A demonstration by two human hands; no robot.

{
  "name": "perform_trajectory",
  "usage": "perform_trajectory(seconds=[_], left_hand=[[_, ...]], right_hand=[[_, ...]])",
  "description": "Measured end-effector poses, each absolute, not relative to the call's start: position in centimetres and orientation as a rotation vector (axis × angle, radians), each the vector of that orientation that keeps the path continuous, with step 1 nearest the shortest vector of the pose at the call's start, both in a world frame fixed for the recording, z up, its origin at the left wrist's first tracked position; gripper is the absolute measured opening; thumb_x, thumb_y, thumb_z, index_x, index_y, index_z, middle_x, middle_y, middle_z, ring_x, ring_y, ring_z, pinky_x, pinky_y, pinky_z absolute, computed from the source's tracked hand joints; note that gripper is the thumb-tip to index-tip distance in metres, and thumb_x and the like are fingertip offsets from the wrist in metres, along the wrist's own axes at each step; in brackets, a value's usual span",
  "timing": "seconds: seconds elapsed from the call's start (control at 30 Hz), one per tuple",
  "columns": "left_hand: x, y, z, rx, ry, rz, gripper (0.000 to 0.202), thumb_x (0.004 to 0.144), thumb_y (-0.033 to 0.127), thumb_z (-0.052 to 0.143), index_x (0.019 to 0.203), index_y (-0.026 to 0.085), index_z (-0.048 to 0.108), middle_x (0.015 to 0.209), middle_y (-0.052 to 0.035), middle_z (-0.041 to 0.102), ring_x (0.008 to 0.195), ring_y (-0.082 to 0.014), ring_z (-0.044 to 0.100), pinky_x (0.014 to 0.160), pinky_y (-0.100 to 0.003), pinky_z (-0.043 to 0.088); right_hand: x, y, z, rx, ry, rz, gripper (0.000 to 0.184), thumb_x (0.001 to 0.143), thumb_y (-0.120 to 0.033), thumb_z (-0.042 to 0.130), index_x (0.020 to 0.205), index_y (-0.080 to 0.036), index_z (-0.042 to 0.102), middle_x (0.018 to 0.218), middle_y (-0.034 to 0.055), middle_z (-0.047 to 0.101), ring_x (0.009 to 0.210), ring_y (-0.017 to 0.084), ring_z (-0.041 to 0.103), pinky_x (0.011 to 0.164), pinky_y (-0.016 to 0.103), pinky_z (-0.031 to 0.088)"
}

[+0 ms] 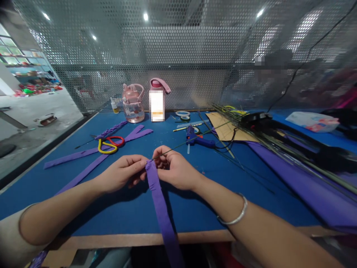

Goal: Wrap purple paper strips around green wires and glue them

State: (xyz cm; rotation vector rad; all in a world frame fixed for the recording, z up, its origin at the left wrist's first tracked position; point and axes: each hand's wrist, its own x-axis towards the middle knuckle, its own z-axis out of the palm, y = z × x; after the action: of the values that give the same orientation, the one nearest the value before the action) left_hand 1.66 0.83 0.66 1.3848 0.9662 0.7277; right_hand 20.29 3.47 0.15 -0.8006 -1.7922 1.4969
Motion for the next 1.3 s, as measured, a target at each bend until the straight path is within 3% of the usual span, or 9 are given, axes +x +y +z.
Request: perform_trajectory(seconds=[0.1, 0.33, 0.6, 0.93, 1.3], left_hand=[[1.74, 0.86, 0.64, 1.386, 0.988, 0.794, 0.037, 0.083, 0.051, 0.054, 0.074, 0.015, 0.054, 0.062, 0.0023, 0.053, 0.043, -0.0052, 0.043, 0.037, -0.016, 0.033], [1.56, 0.90, 0.23, 1.570, 1.031, 0.849, 0.030, 0.088, 0.042, 0.049, 0.087, 0.014, 0.062, 0.062, 0.0034, 0.051, 0.047, -0.0055, 0.040, 0.042, -0.017, 0.031], [1.37, 0.91, 0.21, 1.838, 1.099, 0.947, 0.024, 0.088, 0.032, 0.051, 0.088, 0.014, 0.067, 0.075, -0.0013, 0.062, 0.069, -0.0118, 0.052, 0.063, -0.022, 0.040], [1.74, 0.48, -0.11, 1.898, 1.164, 0.877, 0.027, 0.089, 0.033, 0.049, 0.085, 0.014, 0.068, 0.072, -0.0014, 0.062, 0.066, -0.0127, 0.051, 0.062, -0.023, 0.039], [2.02, 0.08, 0.23, 1.761, 1.065, 0.944, 0.023, 0.088, 0.030, 0.051, 0.084, 0.014, 0.067, 0.074, -0.0022, 0.065, 0.068, -0.0123, 0.053, 0.063, -0.021, 0.041]], right_hand=[[20.25, 3.63, -0.28, -0.835, -1.738, 1.532, 0.035, 0.070, -0.027, 0.073, 0.091, -0.020, 0.046, 0.072, -0.0041, 0.058, 0.062, 0.009, 0.055, 0.060, 0.022, 0.044], [20.21, 3.56, -0.19, -0.759, -1.865, 1.453, 0.016, 0.072, -0.027, 0.072, 0.074, -0.015, 0.062, 0.078, 0.0000, 0.059, 0.068, 0.011, 0.057, 0.066, 0.024, 0.048], [20.44, 3.54, 0.07, -0.720, -1.963, 1.019, 0.010, 0.082, -0.021, 0.059, 0.080, -0.017, 0.068, 0.079, 0.0029, 0.066, 0.073, 0.013, 0.061, 0.069, 0.024, 0.049], [19.99, 3.26, -0.13, -0.857, -1.686, 1.372, 0.014, 0.068, -0.023, 0.074, 0.074, -0.016, 0.064, 0.067, -0.0008, 0.063, 0.060, 0.010, 0.056, 0.054, 0.020, 0.045], [20.57, 3.62, 0.08, -0.803, -1.659, 1.468, 0.013, 0.068, -0.026, 0.075, 0.072, -0.015, 0.071, 0.065, 0.0008, 0.066, 0.060, 0.011, 0.058, 0.059, 0.023, 0.047]])
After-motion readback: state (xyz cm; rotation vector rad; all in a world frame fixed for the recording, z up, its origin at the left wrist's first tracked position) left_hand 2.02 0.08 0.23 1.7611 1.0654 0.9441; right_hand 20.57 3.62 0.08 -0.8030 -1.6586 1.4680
